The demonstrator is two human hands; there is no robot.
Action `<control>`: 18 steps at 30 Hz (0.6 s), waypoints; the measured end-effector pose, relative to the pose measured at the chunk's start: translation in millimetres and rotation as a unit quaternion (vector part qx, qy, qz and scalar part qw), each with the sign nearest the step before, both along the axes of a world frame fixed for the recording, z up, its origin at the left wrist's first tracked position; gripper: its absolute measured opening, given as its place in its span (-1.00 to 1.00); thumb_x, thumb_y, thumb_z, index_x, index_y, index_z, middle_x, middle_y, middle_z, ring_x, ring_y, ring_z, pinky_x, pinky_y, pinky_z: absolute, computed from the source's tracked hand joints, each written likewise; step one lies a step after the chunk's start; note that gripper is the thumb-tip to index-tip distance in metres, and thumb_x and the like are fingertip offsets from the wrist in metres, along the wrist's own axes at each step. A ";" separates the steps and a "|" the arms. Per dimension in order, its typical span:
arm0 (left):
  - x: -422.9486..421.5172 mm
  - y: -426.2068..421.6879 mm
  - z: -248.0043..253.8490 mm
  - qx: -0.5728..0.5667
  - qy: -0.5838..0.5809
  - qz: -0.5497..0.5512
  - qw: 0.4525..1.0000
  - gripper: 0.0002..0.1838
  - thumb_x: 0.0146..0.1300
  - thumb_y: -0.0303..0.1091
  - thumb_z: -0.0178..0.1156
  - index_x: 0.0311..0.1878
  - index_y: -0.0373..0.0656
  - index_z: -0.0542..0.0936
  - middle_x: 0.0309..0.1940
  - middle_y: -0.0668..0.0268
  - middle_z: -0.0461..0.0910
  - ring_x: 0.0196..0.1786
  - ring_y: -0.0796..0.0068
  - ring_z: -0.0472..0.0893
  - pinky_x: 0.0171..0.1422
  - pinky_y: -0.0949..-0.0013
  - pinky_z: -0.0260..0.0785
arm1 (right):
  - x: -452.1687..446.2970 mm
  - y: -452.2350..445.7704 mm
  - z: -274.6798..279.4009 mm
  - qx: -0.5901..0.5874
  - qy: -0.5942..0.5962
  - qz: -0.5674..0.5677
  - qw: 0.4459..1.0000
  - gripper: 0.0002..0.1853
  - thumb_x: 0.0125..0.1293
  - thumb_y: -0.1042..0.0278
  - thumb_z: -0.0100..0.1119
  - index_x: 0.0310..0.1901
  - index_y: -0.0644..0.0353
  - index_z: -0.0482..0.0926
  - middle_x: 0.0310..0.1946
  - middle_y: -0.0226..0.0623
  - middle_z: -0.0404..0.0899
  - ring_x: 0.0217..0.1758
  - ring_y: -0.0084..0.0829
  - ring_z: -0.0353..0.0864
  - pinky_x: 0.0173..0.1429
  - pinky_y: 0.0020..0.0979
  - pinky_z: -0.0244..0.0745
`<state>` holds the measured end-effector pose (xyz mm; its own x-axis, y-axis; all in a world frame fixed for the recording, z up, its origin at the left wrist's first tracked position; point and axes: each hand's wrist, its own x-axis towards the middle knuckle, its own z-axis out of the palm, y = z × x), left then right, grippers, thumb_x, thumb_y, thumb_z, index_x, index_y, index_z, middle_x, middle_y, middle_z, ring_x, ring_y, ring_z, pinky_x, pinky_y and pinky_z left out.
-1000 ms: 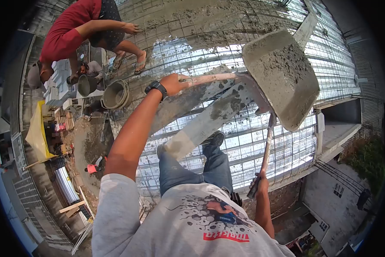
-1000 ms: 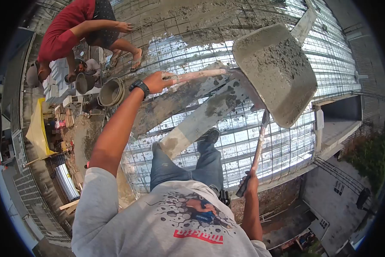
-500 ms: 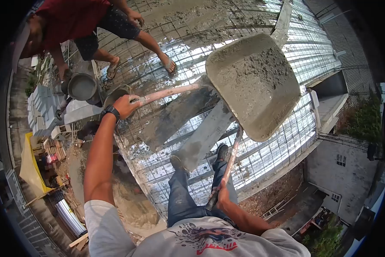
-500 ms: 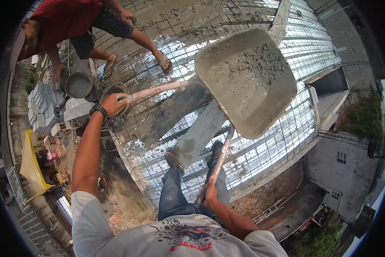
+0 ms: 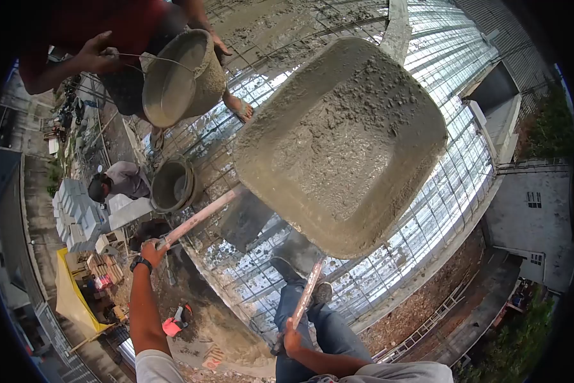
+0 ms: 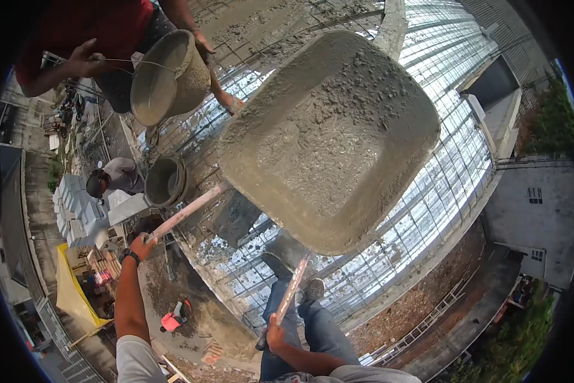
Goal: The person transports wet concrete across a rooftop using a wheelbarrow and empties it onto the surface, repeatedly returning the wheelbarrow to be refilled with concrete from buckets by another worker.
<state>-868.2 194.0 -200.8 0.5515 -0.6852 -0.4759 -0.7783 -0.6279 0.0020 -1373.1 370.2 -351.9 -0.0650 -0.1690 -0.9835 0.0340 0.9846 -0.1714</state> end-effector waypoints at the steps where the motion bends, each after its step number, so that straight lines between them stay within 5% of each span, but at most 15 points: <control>1: -5.3 4.5 -13.8 0.009 -0.006 0.014 1.000 -0.22 0.12 0.25 0.10 0.16 -0.29 0.44 0.07 -0.16 0.48 0.15 -0.07 0.47 0.25 0.10 0.28 | 2.2 -1.7 -13.7 -0.019 0.006 0.016 1.000 -0.25 0.27 -0.38 -0.08 -0.44 0.38 0.53 -0.49 -0.14 0.54 -0.48 -0.33 0.53 -0.32 -0.24 0.39; 3: -11.4 15.6 -50.3 0.001 -0.082 0.009 0.997 -0.22 0.15 0.21 0.07 0.20 -0.32 0.40 0.12 -0.18 0.43 0.22 -0.09 0.40 0.32 0.09 0.20 | 3.4 -0.7 -34.0 -0.053 0.024 0.053 0.997 -0.23 0.26 -0.37 -0.07 -0.40 0.43 0.55 -0.45 -0.09 0.56 -0.43 -0.31 0.55 -0.27 -0.22 0.39; 5: -14.9 12.4 -78.6 -0.018 -0.107 0.021 0.994 -0.21 0.18 0.19 0.04 0.25 -0.32 0.34 0.17 -0.19 0.38 0.29 -0.10 0.32 0.38 0.08 0.12 | 3.4 -24.0 -10.1 -0.069 0.039 0.150 0.986 -0.22 0.29 -0.35 -0.13 -0.29 0.46 0.55 -0.39 0.17 0.56 -0.25 -0.05 0.59 -0.16 -0.11 0.39; 8: -15.1 7.3 -77.0 -0.038 -0.056 0.058 0.996 -0.18 0.19 0.11 0.11 0.35 -0.30 0.21 0.28 -0.19 0.25 0.38 -0.09 0.18 0.45 0.07 0.01 | 14.8 -8.1 -18.9 -0.130 0.097 0.214 0.963 -0.24 0.29 -0.37 -0.18 -0.17 0.37 0.56 -0.24 0.32 0.52 -0.09 0.15 0.53 -0.05 -0.04 0.37; 11: -85.2 9.9 -42.4 -0.046 -0.161 -0.004 0.986 -0.20 0.18 -0.03 0.18 0.37 -0.32 0.17 0.31 -0.24 0.17 0.39 -0.11 0.15 0.45 0.08 0.01 | 3.3 -20.8 -6.7 -0.117 0.024 0.227 0.966 -0.10 0.18 -0.52 -0.20 -0.11 0.40 0.56 -0.09 0.27 0.51 0.07 0.14 0.48 0.13 -0.10 0.34; 14: -142.7 30.1 -42.4 -0.146 0.013 -0.004 0.989 -0.19 0.15 -0.09 0.23 0.36 -0.36 0.17 0.29 -0.26 0.18 0.38 -0.11 0.16 0.44 0.15 0.04 | -28.5 -54.4 -8.0 -0.030 -0.150 0.250 0.956 -0.11 0.15 -0.53 -0.13 -0.11 0.38 0.57 -0.13 0.17 0.56 0.03 0.08 0.53 0.10 -0.11 0.39; 16: -197.2 55.4 -28.5 -0.157 0.079 -0.021 0.984 -0.20 0.12 -0.04 0.26 0.30 -0.40 0.25 0.27 -0.17 0.25 0.35 -0.06 0.22 0.42 0.18 0.08 | -59.7 -76.1 -33.8 -0.091 -0.158 0.447 0.876 -0.18 0.15 -0.47 -0.04 -0.15 0.35 0.57 -0.22 0.12 0.59 -0.06 0.03 0.58 0.01 -0.10 0.44; 18: -242.1 91.1 -33.5 -0.122 0.120 0.011 0.985 -0.19 0.09 0.04 0.27 0.28 -0.35 0.31 0.25 -0.15 0.29 0.32 -0.04 0.29 0.40 0.20 0.13 | -103.5 -109.5 -5.2 -0.270 -0.027 0.497 0.824 -0.27 0.23 -0.32 -0.03 -0.09 0.39 0.55 -0.14 0.18 0.57 0.00 0.07 0.56 0.07 -0.09 0.43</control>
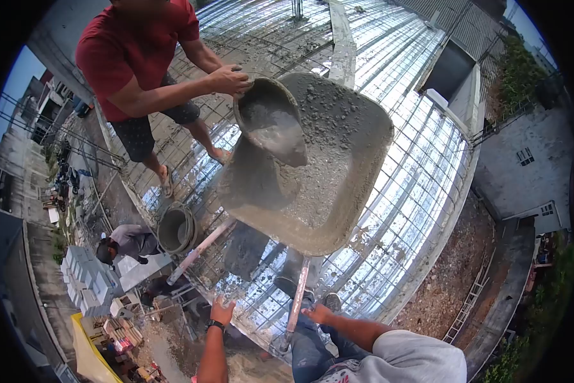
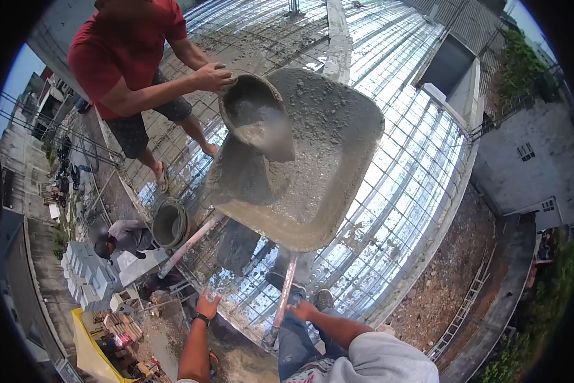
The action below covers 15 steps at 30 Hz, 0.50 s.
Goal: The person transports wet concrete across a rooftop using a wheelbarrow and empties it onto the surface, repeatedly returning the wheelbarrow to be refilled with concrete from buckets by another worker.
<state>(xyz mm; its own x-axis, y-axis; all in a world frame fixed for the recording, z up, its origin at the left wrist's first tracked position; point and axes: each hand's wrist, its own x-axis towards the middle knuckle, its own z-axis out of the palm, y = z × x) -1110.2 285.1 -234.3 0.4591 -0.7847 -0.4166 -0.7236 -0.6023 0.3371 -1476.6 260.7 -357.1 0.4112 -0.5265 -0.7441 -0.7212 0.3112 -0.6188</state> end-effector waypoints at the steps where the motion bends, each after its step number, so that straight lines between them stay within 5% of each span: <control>1: -21.5 20.3 -2.4 0.005 0.036 0.000 0.999 -0.17 0.08 0.08 0.26 0.29 -0.33 0.30 0.25 -0.14 0.29 0.31 -0.02 0.31 0.38 0.19 0.16 | -23.8 -12.9 0.3 -0.024 0.018 -0.017 0.999 -0.27 0.23 -0.31 -0.02 -0.08 0.40 0.54 -0.12 0.18 0.56 0.01 0.07 0.55 0.07 -0.09 0.43; 4: -65.2 94.1 -45.0 0.049 0.139 0.033 0.988 -0.20 0.10 0.16 0.21 0.23 -0.33 0.38 0.16 -0.13 0.42 0.25 -0.01 0.40 0.31 0.19 0.23 | -109.8 -34.0 20.8 -0.102 0.059 -0.101 0.988 -0.28 0.24 -0.27 0.00 -0.08 0.42 0.53 -0.09 0.19 0.55 0.03 0.07 0.54 0.10 -0.10 0.41; 5: -90.0 115.0 -39.1 0.069 0.168 0.067 0.981 -0.23 0.11 0.17 0.19 0.19 -0.31 0.43 0.10 -0.10 0.48 0.20 0.00 0.45 0.29 0.22 0.25 | -142.2 -34.1 20.0 -0.021 0.050 -0.157 0.986 -0.31 0.23 -0.24 0.04 -0.09 0.41 0.54 -0.10 0.18 0.56 0.03 0.06 0.55 0.10 -0.12 0.41; 6: -114.9 129.3 -33.4 0.088 0.196 0.099 0.972 -0.26 0.12 0.18 0.18 0.15 -0.30 0.48 0.04 -0.07 0.54 0.16 0.01 0.49 0.27 0.24 0.27 | -170.4 -28.5 11.9 -0.099 0.107 -0.184 0.972 -0.46 0.24 -0.15 0.12 -0.31 0.33 0.61 -0.50 -0.10 0.63 -0.38 -0.25 0.65 -0.20 -0.23 0.49; 7: -131.6 148.0 -33.8 0.106 0.188 0.085 0.973 -0.30 0.12 0.18 0.18 0.09 -0.28 0.52 -0.03 -0.03 0.58 0.10 0.06 0.53 0.22 0.24 0.31 | -204.1 -21.0 -9.9 -0.080 0.093 -0.223 0.967 -0.38 0.21 -0.19 0.10 -0.16 0.38 0.59 -0.21 0.14 0.61 -0.04 0.03 0.59 0.03 -0.13 0.44; 9: -165.9 166.7 -24.2 0.161 0.161 0.080 0.970 -0.37 0.12 0.19 0.18 -0.04 -0.26 0.60 -0.15 0.03 0.64 0.00 0.13 0.59 0.12 0.24 0.35 | -261.5 -3.1 15.6 -0.035 0.081 -0.280 0.956 -0.41 0.19 -0.14 0.12 -0.25 0.42 0.59 -0.37 0.05 0.64 -0.27 -0.07 0.66 -0.09 -0.16 0.49; 10: -191.6 160.9 3.6 0.198 0.141 0.088 0.966 -0.39 0.11 0.19 0.19 -0.11 -0.26 0.63 -0.20 0.05 0.65 -0.05 0.16 0.61 0.07 0.23 0.37 | -279.3 0.1 85.5 -0.081 0.139 -0.272 0.949 -0.43 0.20 -0.13 0.12 -0.33 0.42 0.60 -0.48 -0.01 0.64 -0.34 -0.15 0.67 -0.12 -0.20 0.51; 13: -217.4 187.7 -4.0 0.192 0.139 0.139 0.961 -0.45 0.09 0.20 0.21 -0.31 -0.22 0.66 -0.36 0.13 0.67 -0.22 0.25 0.64 -0.11 0.22 0.40 | -354.0 54.6 13.6 -0.035 0.111 -0.360 0.926 -0.56 0.25 0.04 0.18 -0.19 0.38 0.56 -0.49 -0.12 0.61 -0.47 -0.34 0.63 -0.41 -0.29 0.49; 15: -218.0 192.1 -23.7 0.158 0.152 0.161 0.962 -0.46 0.08 0.20 0.21 -0.32 -0.19 0.67 -0.39 0.16 0.67 -0.26 0.27 0.65 -0.13 0.24 0.40 | -381.2 81.5 39.5 0.030 0.114 -0.377 0.918 -0.54 0.25 0.03 0.18 -0.15 0.37 0.54 -0.47 -0.12 0.62 -0.46 -0.32 0.63 -0.39 -0.30 0.50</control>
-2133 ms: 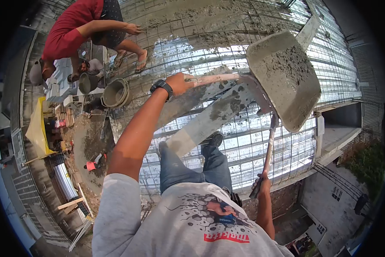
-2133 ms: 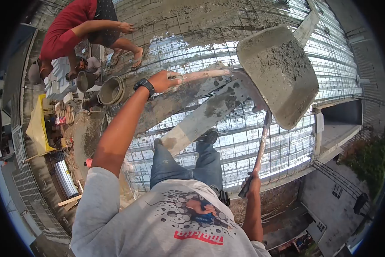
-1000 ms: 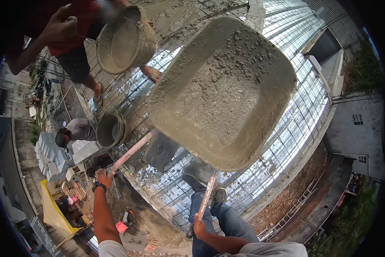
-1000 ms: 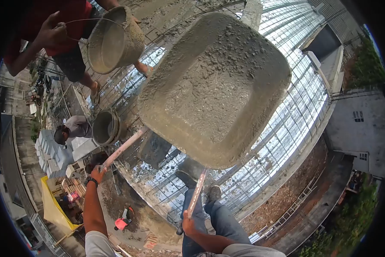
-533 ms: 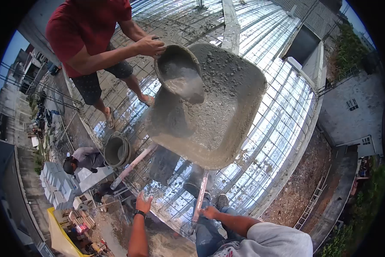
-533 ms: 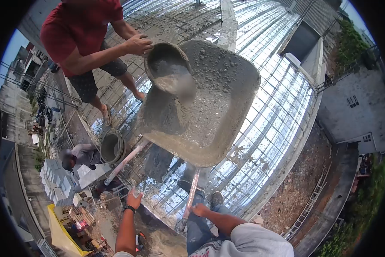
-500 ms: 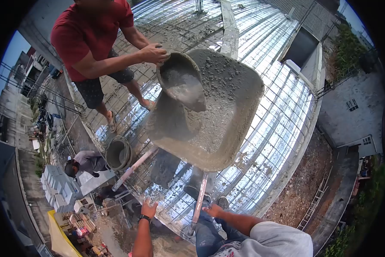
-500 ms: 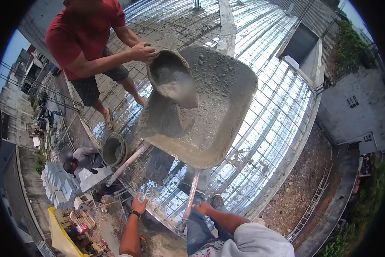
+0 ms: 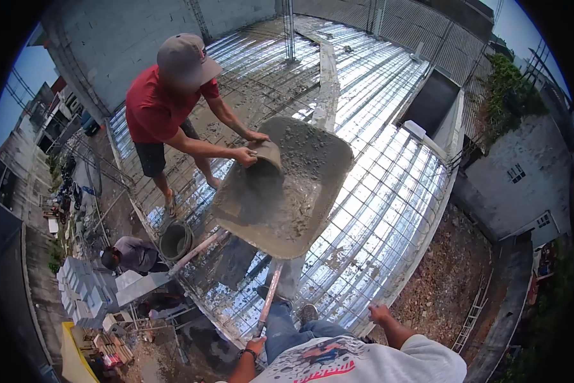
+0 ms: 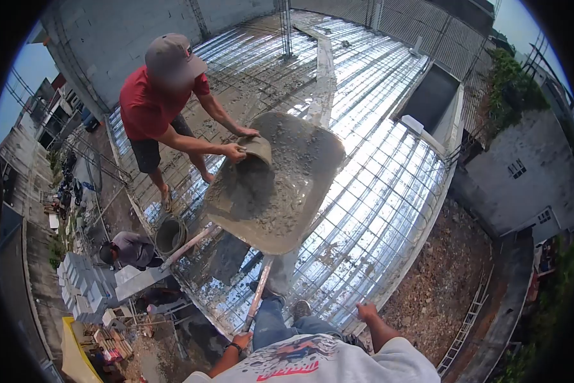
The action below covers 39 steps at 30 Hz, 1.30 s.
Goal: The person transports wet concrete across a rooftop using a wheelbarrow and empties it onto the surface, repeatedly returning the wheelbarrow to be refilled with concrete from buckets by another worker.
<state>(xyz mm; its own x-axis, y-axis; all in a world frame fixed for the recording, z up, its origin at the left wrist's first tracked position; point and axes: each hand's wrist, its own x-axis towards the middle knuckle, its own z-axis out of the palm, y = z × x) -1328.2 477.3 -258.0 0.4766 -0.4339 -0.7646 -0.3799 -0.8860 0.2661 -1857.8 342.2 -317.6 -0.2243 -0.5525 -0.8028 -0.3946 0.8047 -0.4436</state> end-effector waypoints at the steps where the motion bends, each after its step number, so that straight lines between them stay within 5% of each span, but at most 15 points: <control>1: -5.5 -9.0 10.2 -0.012 0.007 0.007 1.000 -0.45 0.06 0.20 0.23 -0.31 -0.19 0.67 -0.42 0.19 0.66 -0.28 0.31 0.64 -0.15 0.26 0.41 | -11.2 9.3 7.6 0.029 -0.011 -0.015 0.999 -0.54 0.25 0.02 0.18 -0.13 0.37 0.53 -0.46 -0.12 0.62 -0.45 -0.31 0.63 -0.38 -0.31 0.50; 3: 0.1 -31.0 -9.4 -0.106 0.043 0.028 0.993 -0.42 0.06 0.21 0.23 -0.35 -0.25 0.66 -0.50 0.22 0.63 -0.37 0.35 0.62 -0.24 0.28 0.41 | -36.4 21.8 14.2 -0.073 -0.004 0.136 0.988 -0.52 0.26 0.01 0.17 -0.10 0.37 0.50 -0.45 -0.13 0.62 -0.47 -0.31 0.62 -0.40 -0.32 0.50; 5: -4.3 -54.0 2.5 -0.094 0.061 0.072 0.991 -0.44 0.12 0.17 0.17 -0.43 -0.26 0.64 -0.62 0.29 0.54 -0.57 0.44 0.50 -0.40 0.29 0.35 | -54.2 47.0 13.9 -0.097 -0.018 0.123 0.988 -0.53 0.26 0.01 0.17 -0.10 0.36 0.49 -0.44 -0.15 0.61 -0.50 -0.32 0.60 -0.43 -0.33 0.49; 7: 4.2 -74.5 -16.1 -0.138 0.087 0.056 0.985 -0.46 0.13 0.14 0.15 -0.50 -0.27 0.61 -0.65 0.30 0.53 -0.58 0.46 0.48 -0.45 0.31 0.29 | -60.3 50.3 28.6 -0.042 -0.047 -0.045 0.997 -0.57 0.27 0.04 0.16 -0.13 0.33 0.49 -0.44 -0.17 0.61 -0.54 -0.35 0.58 -0.48 -0.33 0.48; 8: 17.4 -88.5 -37.1 -0.159 0.064 -0.031 0.985 -0.67 0.14 -0.05 0.27 -0.34 -0.17 0.64 -0.55 0.40 0.54 -0.52 0.54 0.49 -0.46 0.34 0.36 | -68.1 51.0 39.3 -0.040 -0.060 -0.071 0.995 -0.60 0.27 0.05 0.17 -0.15 0.31 0.49 -0.46 -0.19 0.60 -0.54 -0.35 0.57 -0.49 -0.33 0.47; 9: -7.9 -116.5 15.0 -0.112 0.038 -0.035 0.992 -0.64 0.14 -0.07 0.26 -0.27 -0.23 0.66 -0.49 0.35 0.59 -0.46 0.52 0.54 -0.35 0.36 0.40 | -77.9 44.3 48.7 -0.043 -0.072 -0.099 0.991 -0.63 0.28 0.07 0.17 -0.17 0.28 0.49 -0.47 -0.21 0.59 -0.55 -0.36 0.56 -0.50 -0.32 0.46; 10: -6.7 -124.5 -7.2 -0.227 0.045 -0.018 0.973 -0.60 0.07 -0.02 0.26 -0.44 -0.25 0.66 -0.58 0.26 0.63 -0.50 0.44 0.60 -0.36 0.33 0.39 | -84.7 43.8 54.1 -0.047 -0.084 -0.128 0.987 -0.65 0.28 0.09 0.17 -0.19 0.26 0.49 -0.49 -0.22 0.58 -0.55 -0.37 0.55 -0.51 -0.32 0.45; 12: -21.6 -156.1 2.0 -0.229 0.022 -0.045 0.972 -0.58 0.09 -0.01 0.26 -0.29 -0.25 0.67 -0.51 0.27 0.65 -0.49 0.46 0.60 -0.35 0.36 0.41 | -103.5 42.1 53.7 -0.060 -0.084 -0.174 0.979 -0.70 0.28 0.12 0.18 -0.23 0.22 0.49 -0.50 -0.25 0.57 -0.57 -0.40 0.53 -0.53 -0.34 0.43; 21: -106.2 -263.5 19.8 -0.128 0.065 -0.089 0.986 -0.50 0.06 0.12 0.30 -0.26 -0.22 0.66 -0.55 0.33 0.62 -0.49 0.49 0.58 -0.33 0.38 0.41 | -138.7 -51.6 74.2 -0.076 -0.103 -0.221 0.967 -0.75 0.28 0.21 0.20 -0.25 0.24 0.50 -0.52 -0.32 0.55 -0.56 -0.50 0.50 -0.52 -0.45 0.41; 28: -156.7 -375.9 22.0 0.100 0.053 -0.172 0.978 -0.42 0.06 0.17 0.25 -0.22 -0.28 0.64 -0.41 0.16 0.67 -0.33 0.32 0.65 -0.18 0.29 0.47 | -160.7 -184.9 110.7 -0.096 -0.158 -0.294 0.938 -0.80 0.28 0.31 0.20 -0.27 0.27 0.45 -0.50 -0.32 0.51 -0.54 -0.54 0.48 -0.53 -0.46 0.37; 32: -176.7 -472.0 -25.9 -0.090 0.067 -0.214 0.970 -0.55 0.15 0.09 0.24 -0.36 -0.19 0.64 -0.56 0.39 0.56 -0.51 0.56 0.51 -0.39 0.39 0.36 | -208.7 -229.1 109.8 -0.058 -0.178 -0.272 0.944 -0.79 0.27 0.28 0.21 -0.29 0.23 0.44 -0.54 -0.34 0.50 -0.57 -0.53 0.47 -0.54 -0.47 0.35; 33: -193.3 -506.9 -9.5 -0.104 0.046 -0.253 0.961 -0.59 0.16 0.03 0.26 -0.30 -0.20 0.64 -0.52 0.38 0.58 -0.45 0.60 0.51 -0.32 0.42 0.36 | -221.6 -232.8 102.1 -0.060 -0.164 -0.284 0.943 -0.75 0.27 0.17 0.19 -0.23 0.18 0.47 -0.58 -0.39 0.48 -0.62 -0.52 0.42 -0.59 -0.48 0.29; 35: -240.4 -576.3 62.1 -0.120 0.089 -0.225 0.963 -0.46 0.11 0.05 0.26 -0.06 -0.28 0.60 -0.20 0.14 0.66 -0.14 0.35 0.63 -0.05 0.33 0.44 | -236.6 -240.6 103.1 -0.061 -0.125 -0.357 0.924 -0.74 0.26 0.16 0.20 -0.23 0.18 0.47 -0.57 -0.38 0.47 -0.64 -0.49 0.42 -0.59 -0.46 0.30; 39: -289.6 -682.4 120.8 -0.222 0.176 -0.145 0.948 -0.46 0.18 -0.05 0.25 0.05 -0.33 0.52 -0.16 0.18 0.62 -0.12 0.41 0.61 -0.06 0.43 0.46 | -260.9 -276.7 99.6 -0.015 -0.114 -0.400 0.909 -0.74 0.27 0.16 0.18 -0.28 0.20 0.45 -0.55 -0.29 0.52 -0.61 -0.43 0.50 -0.61 -0.41 0.32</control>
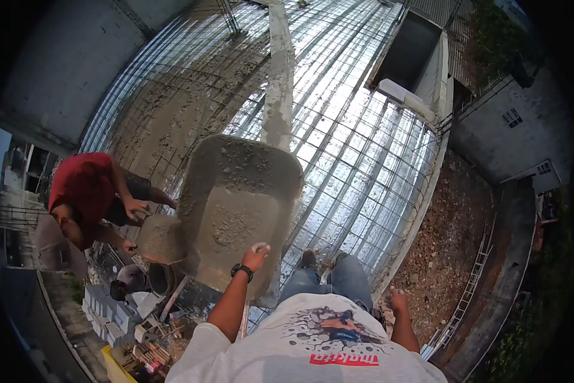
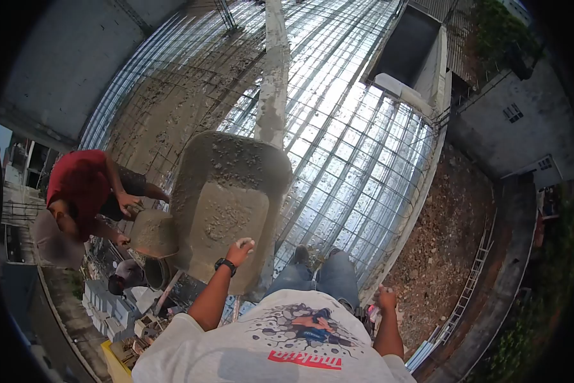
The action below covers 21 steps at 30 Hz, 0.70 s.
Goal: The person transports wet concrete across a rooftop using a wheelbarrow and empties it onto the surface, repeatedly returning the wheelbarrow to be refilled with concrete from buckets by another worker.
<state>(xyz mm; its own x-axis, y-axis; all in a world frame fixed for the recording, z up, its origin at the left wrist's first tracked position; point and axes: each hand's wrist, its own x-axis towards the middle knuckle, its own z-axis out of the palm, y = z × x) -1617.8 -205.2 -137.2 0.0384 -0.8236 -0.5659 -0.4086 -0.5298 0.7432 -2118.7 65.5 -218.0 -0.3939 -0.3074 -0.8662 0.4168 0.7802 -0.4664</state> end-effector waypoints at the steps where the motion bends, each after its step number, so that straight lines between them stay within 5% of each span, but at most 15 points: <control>1: -7.8 -18.7 13.5 -0.013 0.003 0.012 1.000 -0.45 0.19 -0.06 0.25 0.07 -0.34 0.50 -0.15 0.18 0.61 -0.14 0.42 0.61 -0.07 0.44 0.46 | -4.5 -10.3 -1.2 0.018 -0.001 0.009 1.000 -0.75 0.28 0.18 0.17 -0.30 0.20 0.44 -0.56 -0.28 0.52 -0.61 -0.44 0.52 -0.63 -0.43 0.30; 5: -8.2 -48.6 12.6 -0.044 -0.018 0.080 0.996 -0.47 0.18 -0.05 0.26 0.03 -0.34 0.52 -0.23 0.23 0.62 -0.23 0.49 0.60 -0.15 0.45 0.46 | -24.1 -68.7 8.4 0.075 0.007 0.152 0.986 -0.59 0.23 0.16 0.24 -0.04 0.30 0.45 -0.42 -0.18 0.58 -0.53 -0.34 0.58 -0.60 -0.38 0.37; 8: 10.1 -24.2 -21.2 0.009 -0.112 0.103 0.988 -0.52 0.15 -0.04 0.28 -0.06 -0.30 0.58 -0.36 0.28 0.62 -0.33 0.53 0.59 -0.22 0.45 0.44 | -61.3 -104.1 -48.6 0.045 0.007 0.161 0.986 -0.55 0.21 0.15 0.28 -0.03 0.33 0.47 -0.36 -0.12 0.60 -0.46 -0.27 0.59 -0.43 -0.22 0.50; 11: 3.6 27.6 -32.3 0.101 -0.147 0.190 0.965 -0.56 0.10 -0.01 0.30 -0.19 -0.24 0.62 -0.51 0.34 0.60 -0.44 0.51 0.56 -0.27 0.41 0.42 | -98.0 -184.3 -19.3 0.048 0.028 0.225 0.973 -0.61 0.20 0.15 0.29 -0.14 0.33 0.53 -0.36 -0.13 0.60 -0.41 -0.24 0.62 -0.42 -0.19 0.52; 14: -35.2 69.3 -28.8 0.187 -0.185 0.236 0.936 -0.57 0.10 0.02 0.30 -0.23 -0.22 0.64 -0.55 0.33 0.60 -0.48 0.52 0.54 -0.35 0.41 0.41 | -168.8 -250.5 -100.0 0.026 -0.002 0.246 0.969 -0.66 0.19 0.12 0.30 -0.29 0.28 0.52 -0.42 -0.15 0.60 -0.43 -0.22 0.63 -0.48 -0.18 0.50; 17: -111.5 77.3 -4.5 0.240 -0.141 0.264 0.924 -0.57 0.12 0.02 0.28 -0.23 -0.21 0.65 -0.50 0.33 0.62 -0.45 0.57 0.56 -0.41 0.44 0.39 | -224.5 -343.6 -101.5 0.002 -0.035 0.285 0.958 -0.69 0.22 0.14 0.26 -0.34 0.26 0.49 -0.48 -0.18 0.56 -0.52 -0.26 0.59 -0.54 -0.23 0.45; 21: -169.0 79.2 -28.5 0.145 -0.025 0.285 0.947 -0.52 0.13 0.06 0.27 -0.09 -0.18 0.60 -0.38 0.34 0.62 -0.39 0.57 0.57 -0.42 0.45 0.38 | -254.4 -468.9 -79.9 -0.039 0.008 0.246 0.968 -0.72 0.26 0.18 0.19 -0.35 0.25 0.46 -0.57 -0.23 0.48 -0.63 -0.31 0.50 -0.63 -0.30 0.34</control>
